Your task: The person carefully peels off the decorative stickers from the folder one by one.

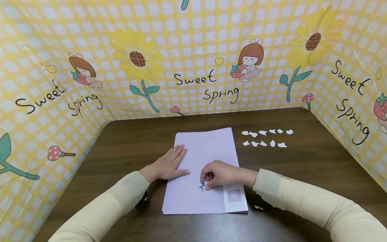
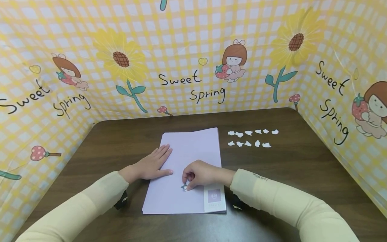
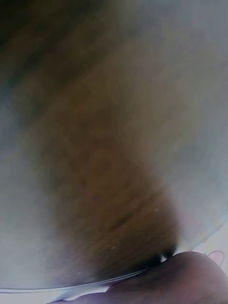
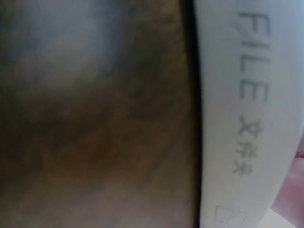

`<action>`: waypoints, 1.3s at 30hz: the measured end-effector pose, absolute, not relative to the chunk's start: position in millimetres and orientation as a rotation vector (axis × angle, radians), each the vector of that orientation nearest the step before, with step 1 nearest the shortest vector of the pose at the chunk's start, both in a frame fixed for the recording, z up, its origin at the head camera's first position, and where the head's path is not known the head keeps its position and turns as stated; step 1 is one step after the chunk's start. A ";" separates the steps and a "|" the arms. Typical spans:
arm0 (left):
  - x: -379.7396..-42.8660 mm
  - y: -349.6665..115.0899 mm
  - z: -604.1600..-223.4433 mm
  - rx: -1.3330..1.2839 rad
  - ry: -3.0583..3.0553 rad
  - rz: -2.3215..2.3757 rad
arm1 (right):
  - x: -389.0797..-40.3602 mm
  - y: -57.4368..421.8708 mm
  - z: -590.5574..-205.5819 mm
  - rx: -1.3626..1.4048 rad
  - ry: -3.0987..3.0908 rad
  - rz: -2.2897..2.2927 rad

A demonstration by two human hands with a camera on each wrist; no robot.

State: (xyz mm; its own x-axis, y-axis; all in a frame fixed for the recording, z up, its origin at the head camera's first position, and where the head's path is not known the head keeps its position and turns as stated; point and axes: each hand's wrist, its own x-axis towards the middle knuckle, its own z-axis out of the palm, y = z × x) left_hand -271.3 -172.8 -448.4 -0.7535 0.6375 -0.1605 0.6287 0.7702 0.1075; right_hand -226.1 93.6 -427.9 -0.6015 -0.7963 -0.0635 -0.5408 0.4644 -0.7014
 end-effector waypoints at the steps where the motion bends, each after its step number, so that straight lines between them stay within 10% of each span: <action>1: -271.3 -172.8 -448.3 0.997 2.775 0.067 | -226.3 93.7 -427.8 -1.118 2.336 -0.923; 39: -270.6 -171.1 -445.8 0.990 2.771 0.052 | -226.1 93.0 -425.7 -1.078 2.307 -0.935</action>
